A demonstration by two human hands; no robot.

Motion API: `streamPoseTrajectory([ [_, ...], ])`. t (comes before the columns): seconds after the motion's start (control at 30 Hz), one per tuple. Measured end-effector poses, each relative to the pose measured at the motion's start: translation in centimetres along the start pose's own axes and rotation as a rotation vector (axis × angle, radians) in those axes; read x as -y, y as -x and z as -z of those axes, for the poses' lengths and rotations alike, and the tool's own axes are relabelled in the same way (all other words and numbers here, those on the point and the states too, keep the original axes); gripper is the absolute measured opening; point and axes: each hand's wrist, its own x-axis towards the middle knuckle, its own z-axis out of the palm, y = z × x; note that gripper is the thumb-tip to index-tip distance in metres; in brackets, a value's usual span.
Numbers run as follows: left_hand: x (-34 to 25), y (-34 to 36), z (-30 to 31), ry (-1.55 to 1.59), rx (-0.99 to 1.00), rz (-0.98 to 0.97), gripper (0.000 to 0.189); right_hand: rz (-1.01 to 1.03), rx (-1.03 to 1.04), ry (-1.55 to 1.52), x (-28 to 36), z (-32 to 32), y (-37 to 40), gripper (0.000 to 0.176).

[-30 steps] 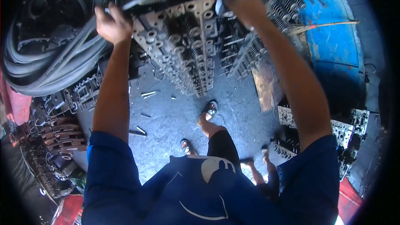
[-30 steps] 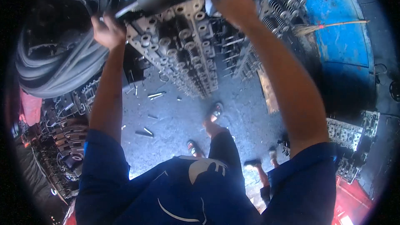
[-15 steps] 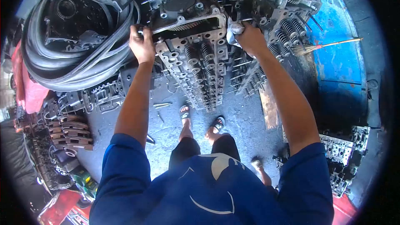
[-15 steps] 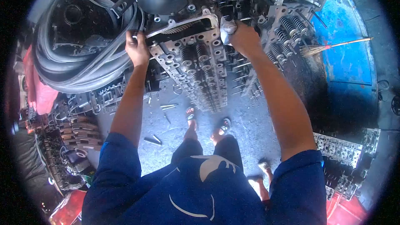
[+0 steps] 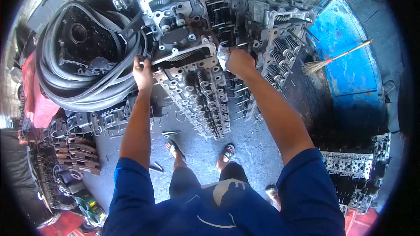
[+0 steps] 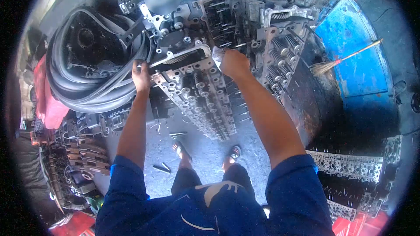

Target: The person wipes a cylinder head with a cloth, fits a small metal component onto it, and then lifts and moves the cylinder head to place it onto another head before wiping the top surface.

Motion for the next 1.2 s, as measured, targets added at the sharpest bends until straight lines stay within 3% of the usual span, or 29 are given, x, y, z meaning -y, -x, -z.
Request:
streamPoseTrajectory([
  [0.13, -2.0, -1.2, 0.9, -0.129, 0.18, 0.11, 0.02, 0.037, 0.114, 0.113, 0.2, 0.1, -1.7, 0.041],
  [0.2, -1.7, -0.6, 0.1, -0.084, 0.071, 0.07, 0.02, 0.011, 0.091, 0.05, -0.4, -0.6, -2.7, 0.042],
  [0.23, -2.5, -0.5, 0.0, -0.125, 0.079, 0.126, 0.025, -0.017, -0.001, 0.031, -0.5, -0.9, -3.1, 0.04],
  [0.27, -2.0, -0.5, 0.1, -0.169, 0.11, 0.163, 0.056, -0.044, -0.08, 0.015, -0.9, -1.5, -3.4, 0.039],
  [0.3, -0.8, -0.8, -0.3, -0.187, 0.056, 0.085, 0.055, 0.046, -0.065, -0.001, -0.8, -0.8, -3.0, 0.037],
  [0.33, 0.9, -0.9, -0.7, -0.219, 0.005, 0.029, 0.055, 0.076, 0.1, 0.022, -1.7, -1.3, -4.5, 0.037],
  [0.4, -0.4, -1.7, 0.1, -0.276, 0.145, 0.134, 0.058, 0.058, -0.048, 0.117, -0.7, -0.6, -2.8, 0.036],
  [0.47, 0.0, -1.8, -0.1, -0.263, 0.104, 0.136, 0.06, 0.041, -0.019, 0.153, -0.2, 0.0, -2.6, 0.042],
  [0.6, -1.0, -0.3, 0.1, -0.273, 0.014, 0.085, 0.049, 0.024, -0.011, 0.195, -0.3, -0.1, -1.9, 0.042],
  [0.67, -4.0, 1.6, 1.3, -0.111, 0.063, 0.191, 0.046, 0.048, -0.018, 0.166, -0.4, 0.0, -0.2, 0.036],
  [0.8, -2.1, 2.1, 1.3, -0.122, 0.011, 0.014, 0.032, 0.068, -0.11, 0.164, -0.8, -0.1, 1.9, 0.027],
  [0.9, -0.4, 2.0, 0.8, -0.131, -0.028, -0.029, 0.035, 0.046, -0.147, 0.13, -1.1, -0.2, 2.4, 0.026],
  [0.93, -2.3, 2.2, 1.4, 0.043, 0.101, 0.08, 0.037, 0.08, -0.089, 0.12, -0.9, 0.0, 2.5, 0.027],
  [1.0, -1.2, 2.2, 0.7, -0.161, -0.042, 0.014, 0.034, 0.114, -0.093, 0.105, -0.6, -0.4, 2.0, 0.029],
  [1.07, -1.7, 1.3, 0.8, -0.101, 0.107, 0.094, 0.032, 0.105, -0.12, 0.149, -0.8, -0.2, 1.1, 0.031],
  [1.2, -0.9, 0.2, -0.1, -0.001, 0.121, 0.102, 0.031, -0.021, -0.079, 0.141, -0.2, -0.4, -0.2, 0.028],
])
